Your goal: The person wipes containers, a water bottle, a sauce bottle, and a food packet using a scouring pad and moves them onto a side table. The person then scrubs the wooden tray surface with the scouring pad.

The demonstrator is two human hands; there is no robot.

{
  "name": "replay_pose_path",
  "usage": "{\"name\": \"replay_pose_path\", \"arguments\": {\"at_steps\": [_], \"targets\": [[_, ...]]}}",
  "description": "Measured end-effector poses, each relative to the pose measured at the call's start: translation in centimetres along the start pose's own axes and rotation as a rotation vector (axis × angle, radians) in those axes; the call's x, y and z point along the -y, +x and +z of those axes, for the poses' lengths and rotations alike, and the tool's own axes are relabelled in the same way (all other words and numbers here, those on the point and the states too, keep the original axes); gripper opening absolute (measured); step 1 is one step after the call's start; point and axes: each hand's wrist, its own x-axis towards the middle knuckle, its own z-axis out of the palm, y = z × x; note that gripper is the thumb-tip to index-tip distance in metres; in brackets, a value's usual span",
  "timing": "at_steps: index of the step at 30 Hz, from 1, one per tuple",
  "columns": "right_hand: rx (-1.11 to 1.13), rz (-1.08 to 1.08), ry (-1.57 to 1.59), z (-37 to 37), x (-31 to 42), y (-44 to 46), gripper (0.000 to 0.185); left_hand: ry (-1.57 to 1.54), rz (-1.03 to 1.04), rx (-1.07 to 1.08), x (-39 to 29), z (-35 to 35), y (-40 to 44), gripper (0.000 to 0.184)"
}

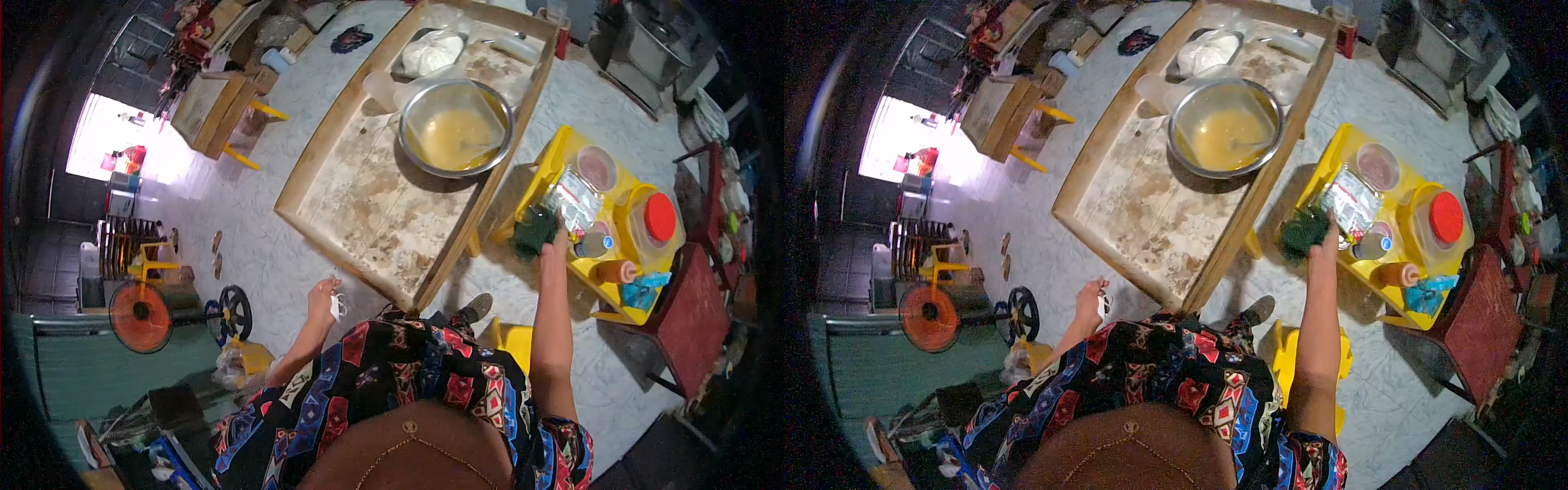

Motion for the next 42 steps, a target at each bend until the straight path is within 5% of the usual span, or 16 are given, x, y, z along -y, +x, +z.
{"name": "replay_pose_path", "arguments": {"at_steps": [5, 10, 13, 19, 23, 25, 30, 33, 42], "targets": [[0.097, -0.164, -0.095, 9.3, -5.7, -1.8, 0.029, -0.076, 0.066, -0.006, 0.3, -2.8, 3.4, 0.029], [-0.031, -0.630, -1.032, 9.8, -13.7, 0.7, 0.050, -0.015, 0.149, -0.079, -1.3, -4.9, 10.3, 0.026], [-0.026, -0.830, -1.287, 9.3, -17.2, -0.8, 0.051, -0.018, 0.298, -0.144, -2.3, -8.0, 17.5, 0.023], [-0.042, -0.905, -1.335, 8.2, -23.8, -6.8, 0.050, 0.583, 0.794, -0.574, -5.9, -13.0, 31.9, 0.051], [-0.110, -0.920, -1.400, 6.7, -30.2, -11.9, 0.049, 0.642, 0.738, -0.405, -10.4, -14.1, 34.2, 0.051], [-0.141, -0.929, -1.419, 5.4, -33.3, -14.1, 0.049, 0.939, 0.616, -0.372, -12.7, -14.3, 33.2, 0.047], [-0.204, -0.932, -1.462, 4.6, -37.6, -16.4, 0.050, 1.324, 0.728, -0.164, -14.0, -16.5, 36.6, 0.042], [-0.229, -0.907, -1.428, 3.9, -36.0, -15.6, 0.050, 1.198, 0.837, -0.147, -14.0, -15.2, 35.4, 0.040], [-0.251, -0.860, -1.308, 7.3, -34.7, -8.2, 0.046, 1.058, 0.715, -0.146, -13.1, -18.2, 39.4, 0.041]]}}
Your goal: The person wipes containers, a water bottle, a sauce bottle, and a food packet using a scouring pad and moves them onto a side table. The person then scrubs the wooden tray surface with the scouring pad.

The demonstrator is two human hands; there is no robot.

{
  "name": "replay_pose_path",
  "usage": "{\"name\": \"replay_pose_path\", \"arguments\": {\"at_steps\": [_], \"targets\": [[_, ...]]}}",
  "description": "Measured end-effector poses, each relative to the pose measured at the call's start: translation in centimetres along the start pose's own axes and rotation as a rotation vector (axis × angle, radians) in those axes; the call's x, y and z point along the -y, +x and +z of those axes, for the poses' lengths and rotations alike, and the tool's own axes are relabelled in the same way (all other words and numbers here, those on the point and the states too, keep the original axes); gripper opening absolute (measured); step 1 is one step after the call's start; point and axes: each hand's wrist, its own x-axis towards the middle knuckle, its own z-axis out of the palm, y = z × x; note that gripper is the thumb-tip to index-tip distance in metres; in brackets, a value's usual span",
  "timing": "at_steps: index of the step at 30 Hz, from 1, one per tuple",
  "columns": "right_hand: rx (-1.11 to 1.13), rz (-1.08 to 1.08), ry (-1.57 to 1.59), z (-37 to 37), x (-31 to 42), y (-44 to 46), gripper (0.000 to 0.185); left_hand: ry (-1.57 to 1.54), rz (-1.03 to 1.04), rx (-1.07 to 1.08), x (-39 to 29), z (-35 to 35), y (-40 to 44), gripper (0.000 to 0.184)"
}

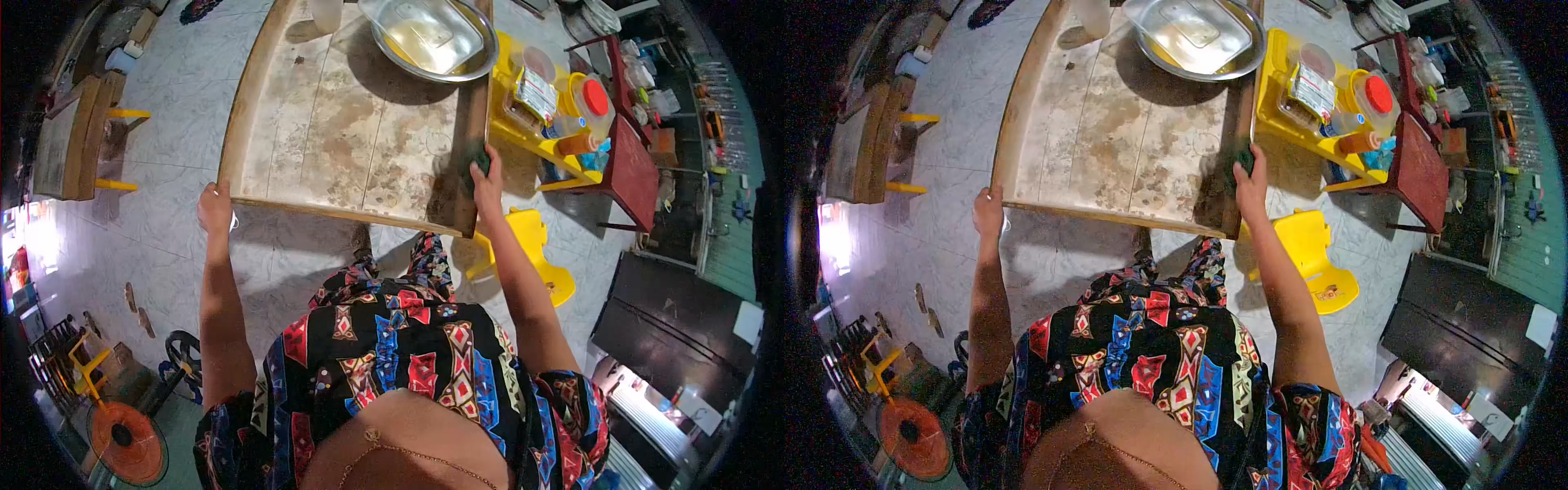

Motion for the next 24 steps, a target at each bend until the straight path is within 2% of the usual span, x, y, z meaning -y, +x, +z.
{"name": "replay_pose_path", "arguments": {"at_steps": [5, 7, 8, 11, 12, 14, 16, 18, 20, 21, 22, 24], "targets": [[-0.015, 0.085, 0.133, -0.6, -0.3, 7.0, 0.046, 0.026, 0.032, 0.015, -0.8, 0.5, -0.5, 0.042], [-0.036, 0.240, 0.147, -0.7, 2.3, 8.4, 0.046, 0.024, 0.018, 0.074, -1.4, 0.2, -0.5, 0.042], [-0.035, 0.278, 0.411, -0.5, 0.9, 9.2, 0.042, 0.025, 0.022, 0.075, -1.6, 0.1, -0.6, 0.042], [-0.054, 0.307, 0.435, -1.1, -1.3, 9.4, 0.036, 0.046, 0.016, 0.099, -2.1, 0.1, -0.9, 0.042], [-0.058, 0.308, 0.436, -1.3, -1.7, 8.7, 0.036, 0.052, 0.021, 0.101, -2.2, 0.2, -0.9, 0.043], [-0.028, 0.457, 0.735, -2.0, -2.4, 5.6, 0.047, 0.059, 0.030, 0.103, -2.2, 0.3, -0.7, 0.043], [-0.063, 0.584, 0.770, -2.2, -4.4, 2.2, 0.045, 0.049, 0.037, 0.064, -2.0, 0.3, -0.4, 0.044], [-0.018, 0.708, 0.641, -3.0, -4.2, -2.5, 0.040, 0.050, 0.043, 0.066, -2.2, 0.1, -0.5, 0.044], [-0.041, 0.909, 0.962, -2.4, -8.1, -7.5, 0.036, 0.050, 0.047, 0.062, -2.0, 0.4, -0.3, 0.044], [-0.106, 0.943, 1.039, -2.2, -7.7, -9.8, 0.037, 0.043, 0.051, 0.075, -1.6, 0.8, -0.1, 0.044], [0.042, 0.896, 1.211, -2.4, -8.4, -11.4, 0.038, 0.036, 0.055, 0.089, -1.5, 0.9, 0.0, 0.043], [0.029, 0.901, 1.154, -2.0, -8.4, -11.6, 0.038, 0.034, 0.062, 0.094, -1.5, 0.9, -0.1, 0.043]]}}
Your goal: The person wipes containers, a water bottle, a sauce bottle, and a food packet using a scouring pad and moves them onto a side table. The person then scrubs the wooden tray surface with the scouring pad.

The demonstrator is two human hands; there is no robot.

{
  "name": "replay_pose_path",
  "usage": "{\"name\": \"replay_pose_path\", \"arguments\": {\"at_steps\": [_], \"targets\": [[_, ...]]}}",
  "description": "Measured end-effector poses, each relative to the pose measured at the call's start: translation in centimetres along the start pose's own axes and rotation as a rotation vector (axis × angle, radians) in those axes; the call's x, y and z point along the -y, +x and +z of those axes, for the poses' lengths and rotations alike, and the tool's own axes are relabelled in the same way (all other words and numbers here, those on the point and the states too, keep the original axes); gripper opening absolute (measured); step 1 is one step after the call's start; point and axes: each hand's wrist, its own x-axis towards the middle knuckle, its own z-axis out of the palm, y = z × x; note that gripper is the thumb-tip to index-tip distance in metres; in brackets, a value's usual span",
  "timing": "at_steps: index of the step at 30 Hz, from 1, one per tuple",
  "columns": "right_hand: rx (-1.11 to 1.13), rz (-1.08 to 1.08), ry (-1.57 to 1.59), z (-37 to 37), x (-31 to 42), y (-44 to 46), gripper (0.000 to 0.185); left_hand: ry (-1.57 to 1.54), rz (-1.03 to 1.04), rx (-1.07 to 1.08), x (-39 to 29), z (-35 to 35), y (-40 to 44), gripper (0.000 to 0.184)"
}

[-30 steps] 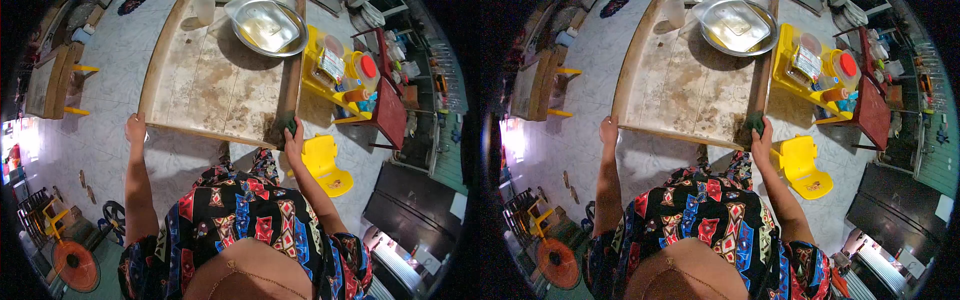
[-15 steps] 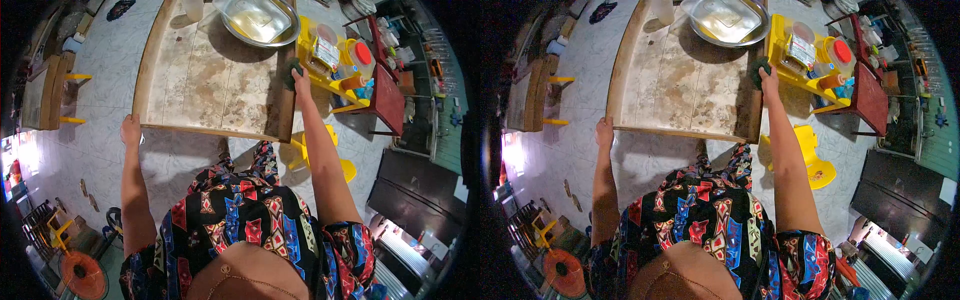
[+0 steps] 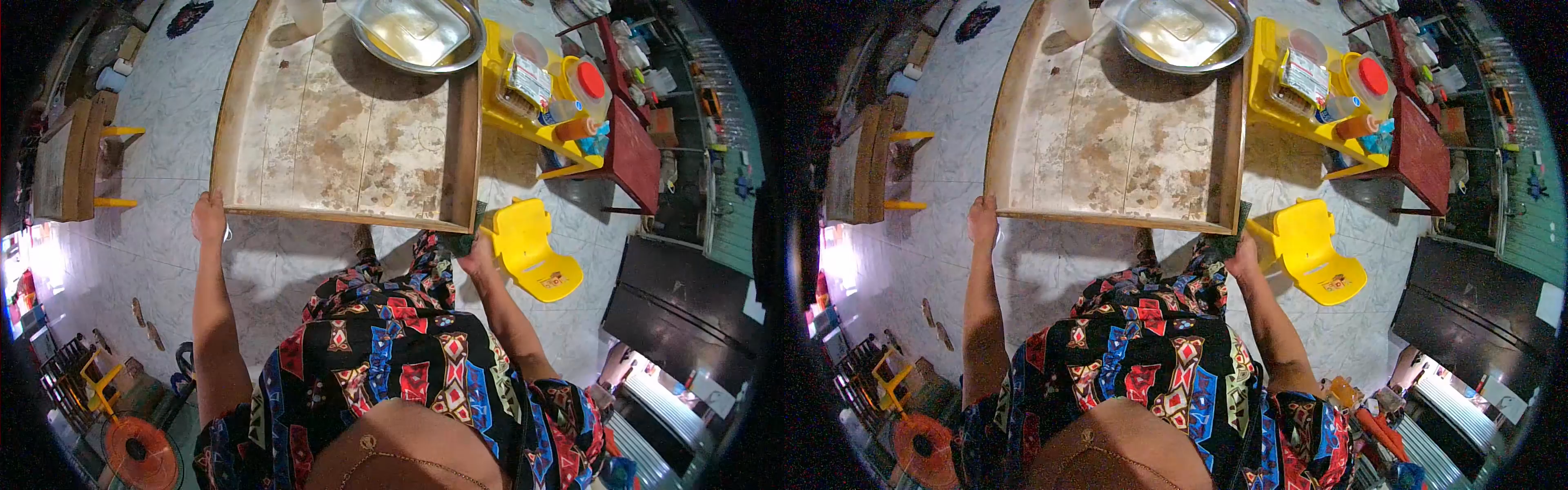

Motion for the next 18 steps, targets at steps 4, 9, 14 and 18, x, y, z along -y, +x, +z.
{"name": "replay_pose_path", "arguments": {"at_steps": [4, 9, 14, 18], "targets": [[-0.157, -0.044, -0.198, 2.9, 3.1, 3.2, 0.036, 0.009, -0.010, 0.009, 0.0, -0.3, 0.3, 0.044], [-0.069, -0.355, -0.311, 10.9, 10.9, 6.6, 0.023, 0.051, 0.006, 0.038, 0.6, -0.2, 0.4, 0.045], [0.013, -0.679, -0.493, 22.6, 8.5, 3.1, 0.026, 0.061, 0.007, 0.067, 0.4, -1.4, 0.7, 0.043], [0.237, -0.620, -0.973, 26.2, 3.8, 7.4, 0.019, 0.078, 0.037, 0.023, 0.8, -1.2, 0.7, 0.042]]}}
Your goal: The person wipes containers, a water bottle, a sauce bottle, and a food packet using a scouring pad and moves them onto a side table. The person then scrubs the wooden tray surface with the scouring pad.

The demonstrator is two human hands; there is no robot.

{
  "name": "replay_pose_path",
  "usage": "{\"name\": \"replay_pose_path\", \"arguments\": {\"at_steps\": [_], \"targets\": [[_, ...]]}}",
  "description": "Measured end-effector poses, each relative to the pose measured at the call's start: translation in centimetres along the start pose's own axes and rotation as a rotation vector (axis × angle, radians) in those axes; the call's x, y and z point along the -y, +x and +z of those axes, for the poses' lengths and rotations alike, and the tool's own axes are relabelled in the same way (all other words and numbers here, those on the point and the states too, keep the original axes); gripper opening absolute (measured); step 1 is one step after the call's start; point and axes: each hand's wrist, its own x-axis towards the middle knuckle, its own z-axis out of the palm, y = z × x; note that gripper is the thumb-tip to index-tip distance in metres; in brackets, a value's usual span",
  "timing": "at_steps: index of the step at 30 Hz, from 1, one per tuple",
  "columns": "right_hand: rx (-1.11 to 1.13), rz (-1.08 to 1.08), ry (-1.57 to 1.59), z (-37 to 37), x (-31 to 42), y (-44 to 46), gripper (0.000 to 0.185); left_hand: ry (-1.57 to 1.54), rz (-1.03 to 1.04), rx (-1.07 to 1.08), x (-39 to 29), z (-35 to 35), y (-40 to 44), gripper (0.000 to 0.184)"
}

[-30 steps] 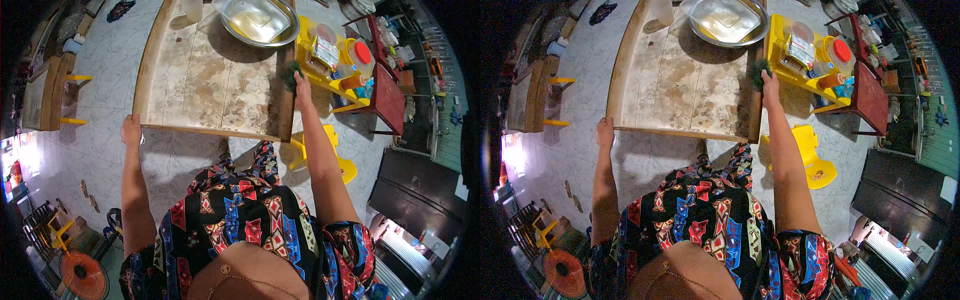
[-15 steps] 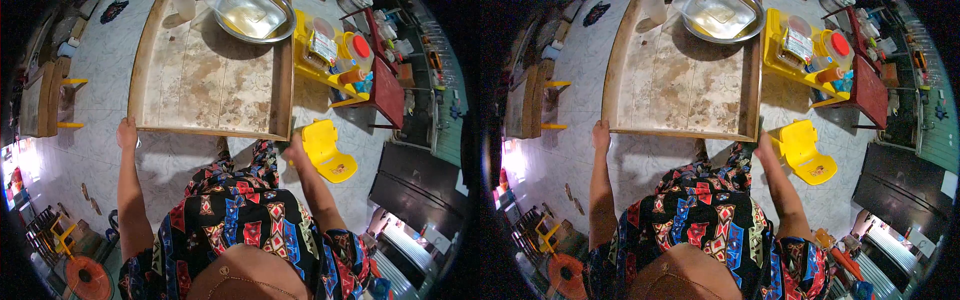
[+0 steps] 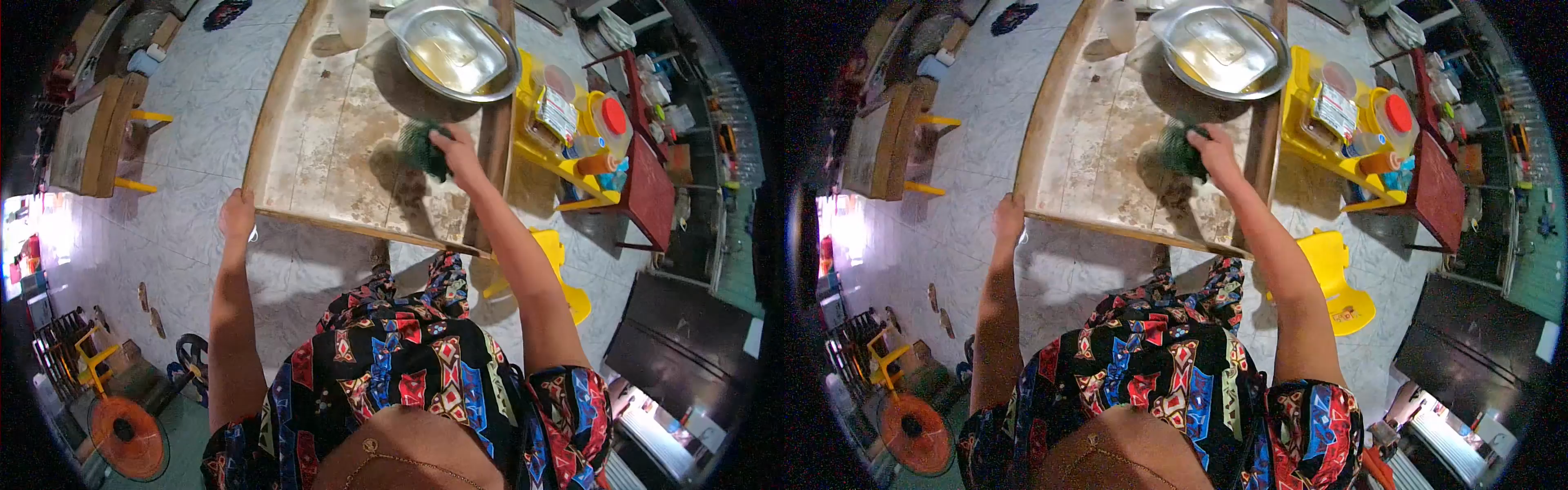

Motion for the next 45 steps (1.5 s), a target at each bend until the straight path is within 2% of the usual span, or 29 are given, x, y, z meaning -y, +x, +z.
{"name": "replay_pose_path", "arguments": {"at_steps": [2, 3, 5, 6, 7, 9, 13, 15, 16, 17, 18, 19, 21, 23, 25, 27, 28, 29, 31, 33, 35, 36, 37, 38, 40, 41, 42, 43, 45], "targets": [[0.065, 0.208, 0.028, 2.8, 0.0, 1.6, 0.029, -0.001, 0.001, 0.009, 0.1, -0.1, -0.2, 0.041], [0.083, 0.200, 0.037, 3.9, -0.5, 2.8, 0.029, 0.006, -0.012, -0.006, 0.2, -0.1, -0.2, 0.041], [-0.120, -0.247, -0.515, 5.8, -1.0, 4.3, 0.045, 0.028, -0.020, 0.036, 0.2, -0.2, -0.1, 0.040], [-0.120, -0.276, -0.741, 6.6, -1.1, 4.2, 0.058, 0.039, -0.031, 0.024, 0.3, -0.4, -0.1, 0.040], [-0.110, -0.282, -0.725, 7.4, -2.0, 4.5, 0.058, 0.019, -0.033, 0.033, 0.2, -0.5, -0.2, 0.040], [-0.035, -0.235, -1.109, 9.3, -4.1, 4.5, 0.061, 0.013, -0.040, 0.036, 0.2, -1.0, -0.1, 0.040], [-0.202, -0.536, -0.905, 13.7, -5.6, 3.9, 0.045, -0.004, -0.025, 0.046, -0.1, -1.2, 0.2, 0.040], [0.005, -0.631, -0.765, 17.4, -6.9, 2.2, 0.037, -0.034, -0.021, 0.017, -0.2, -1.5, 0.4, 0.039], [0.230, -0.880, -0.710, 18.5, -7.1, 1.3, 0.037, -0.033, -0.020, 0.016, 0.0, -1.5, 0.5, 0.039], [0.572, -0.834, -0.699, 19.6, -5.3, -0.7, 0.029, -0.028, -0.029, 0.029, 0.2, -1.5, 0.5, 0.038], [0.610, -1.038, -0.579, 20.4, -5.5, -1.9, 0.027, -0.023, -0.037, 0.043, 0.3, -1.6, 0.5, 0.037], [0.794, -1.037, -0.666, 20.9, -5.6, -2.3, 0.031, -0.022, -0.037, 0.041, 0.4, -1.6, 0.5, 0.037], [0.857, -1.054, -0.705, 21.0, -5.5, -2.3, 0.033, -0.030, -0.022, 0.040, 0.6, -1.7, 0.5, 0.036], [0.799, -1.038, -0.822, 19.0, -3.7, -1.2, 0.038, -0.056, -0.016, 0.033, 0.6, -1.6, 0.1, 0.037], [0.748, -0.923, -0.947, 17.2, -3.2, 1.3, 0.033, -0.077, -0.011, 0.017, 0.9, -1.5, 0.3, 0.037], [0.454, -0.895, -0.985, 16.0, -5.6, 6.0, 0.028, -0.067, -0.030, 0.021, 1.2, -1.2, 0.7, 0.037], [0.354, -0.609, -1.100, 15.5, -2.3, 6.9, 0.023, -0.067, -0.023, 0.026, 1.0, -1.5, 0.7, 0.037], [0.139, -0.649, -1.058, 14.7, -2.5, 8.9, 0.017, -0.062, -0.026, 0.022, 1.0, -1.7, 0.6, 0.037], [-0.226, -0.454, -1.013, 14.8, -1.9, 12.6, 0.022, -0.068, -0.018, 0.039, 0.8, -2.0, 0.6, 0.038], [-0.194, 0.023, -0.922, 16.3, 0.2, 13.7, 0.025, -0.069, -0.030, 0.047, 0.7, -2.3, 0.6, 0.038], [-0.340, -0.085, -0.950, 20.3, -0.3, 13.1, 0.026, -0.073, -0.042, 0.056, 0.6, -2.4, 0.6, 0.038], [-0.172, -0.272, -1.013, 22.0, -3.2, 14.2, 0.026, -0.065, -0.043, 0.066, 0.4, -2.3, 0.7, 0.038], [-0.111, -0.255, -0.818, 24.6, -3.4, 12.2, 0.025, -0.056, -0.045, 0.076, 0.3, -2.2, 0.8, 0.037], [0.109, -0.408, -1.040, 26.5, -3.8, 10.8, 0.024, -0.056, -0.040, 0.076, 0.2, -2.2, 0.8, 0.037], [0.338, -0.228, -0.654, 30.2, -2.3, 5.1, 0.024, -0.057, -0.024, 0.058, 0.2, -2.1, 0.9, 0.037], [0.420, -0.332, -0.770, 31.1, -2.3, 2.7, 0.024, -0.058, -0.019, 0.058, 0.2, -2.2, 0.8, 0.037], [0.504, -0.436, -0.885, 31.2, -2.4, 0.9, 0.024, -0.059, -0.028, 0.066, 0.2, -2.2, 0.7, 0.038], [0.539, -0.524, -0.801, 30.4, -2.5, 0.1, 0.026, -0.060, -0.036, 0.075, 0.3, -2.3, 0.6, 0.039], [0.819, -0.579, -0.871, 26.9, -1.7, 0.2, 0.031, -0.045, -0.027, 0.055, 0.3, -2.3, 0.3, 0.038]]}}
